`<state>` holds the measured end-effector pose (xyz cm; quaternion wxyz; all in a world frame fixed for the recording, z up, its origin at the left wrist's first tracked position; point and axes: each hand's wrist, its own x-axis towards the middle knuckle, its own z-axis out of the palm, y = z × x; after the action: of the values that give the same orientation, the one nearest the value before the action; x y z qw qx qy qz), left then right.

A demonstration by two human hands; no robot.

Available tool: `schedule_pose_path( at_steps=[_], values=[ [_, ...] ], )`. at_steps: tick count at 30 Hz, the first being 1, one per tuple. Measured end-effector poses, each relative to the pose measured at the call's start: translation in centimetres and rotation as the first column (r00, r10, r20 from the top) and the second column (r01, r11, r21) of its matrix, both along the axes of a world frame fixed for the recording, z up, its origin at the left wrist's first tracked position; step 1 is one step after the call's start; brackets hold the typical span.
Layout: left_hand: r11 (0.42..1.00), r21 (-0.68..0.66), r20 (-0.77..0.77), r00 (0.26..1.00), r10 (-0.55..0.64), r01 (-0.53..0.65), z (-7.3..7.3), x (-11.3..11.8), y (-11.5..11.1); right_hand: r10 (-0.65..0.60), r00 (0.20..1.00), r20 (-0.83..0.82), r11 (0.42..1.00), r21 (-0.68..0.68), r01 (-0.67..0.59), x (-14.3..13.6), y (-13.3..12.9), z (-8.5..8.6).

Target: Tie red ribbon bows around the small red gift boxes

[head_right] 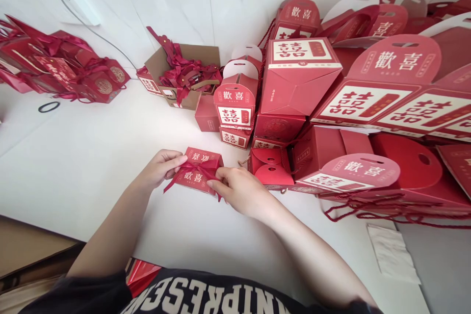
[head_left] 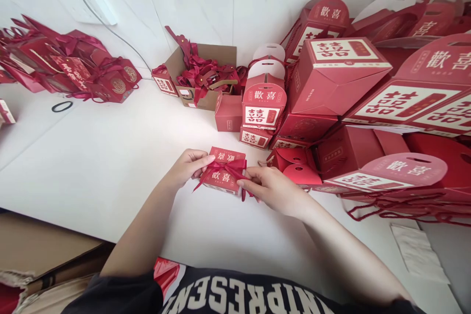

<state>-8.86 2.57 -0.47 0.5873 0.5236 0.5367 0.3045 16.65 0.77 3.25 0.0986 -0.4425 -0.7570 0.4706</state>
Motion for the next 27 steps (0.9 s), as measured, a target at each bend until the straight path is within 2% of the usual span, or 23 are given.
schedule_pose_path(
  at_steps=[8,12,15,18,20,22,24,27],
  values=[
    [0.997,0.066,-0.069,0.997,0.038,-0.034,0.3,1.1,-0.2,0.113,0.985,0.130,0.978,0.162,-0.133,0.5,-0.1,-0.6],
    [0.997,0.079,-0.099,0.995,-0.011,0.019,0.7,1.1,-0.3,0.192,0.966,0.175,0.965,0.145,-0.218,0.9,-0.5,-0.6],
    [0.991,0.085,-0.118,0.989,-0.092,0.102,1.3,0.2,-0.3,0.236,0.936,0.259,0.958,0.102,-0.270,2.1,-0.8,0.1],
    [0.987,0.087,-0.154,0.980,-0.124,0.139,2.2,-1.0,-0.4,0.112,0.938,0.328,0.975,0.145,-0.167,3.2,-0.7,1.2],
    [0.984,0.157,-0.234,0.971,-0.048,0.087,3.1,-1.4,-0.8,-0.021,0.953,0.302,0.976,0.213,-0.045,3.2,-0.2,1.9],
    [0.957,0.281,-0.362,0.931,0.040,0.068,3.9,-1.2,-1.7,-0.102,0.970,0.222,0.970,0.237,0.048,2.5,0.7,2.3],
    [0.910,0.390,-0.485,0.871,0.075,0.139,4.6,-0.4,-2.8,-0.116,0.984,0.133,0.976,0.197,0.088,1.4,1.7,2.3],
    [0.810,0.522,-0.627,0.765,0.150,0.268,4.7,1.2,-4.7,-0.066,0.998,0.021,0.994,0.092,0.064,0.0,3.1,1.8]
  ],
)
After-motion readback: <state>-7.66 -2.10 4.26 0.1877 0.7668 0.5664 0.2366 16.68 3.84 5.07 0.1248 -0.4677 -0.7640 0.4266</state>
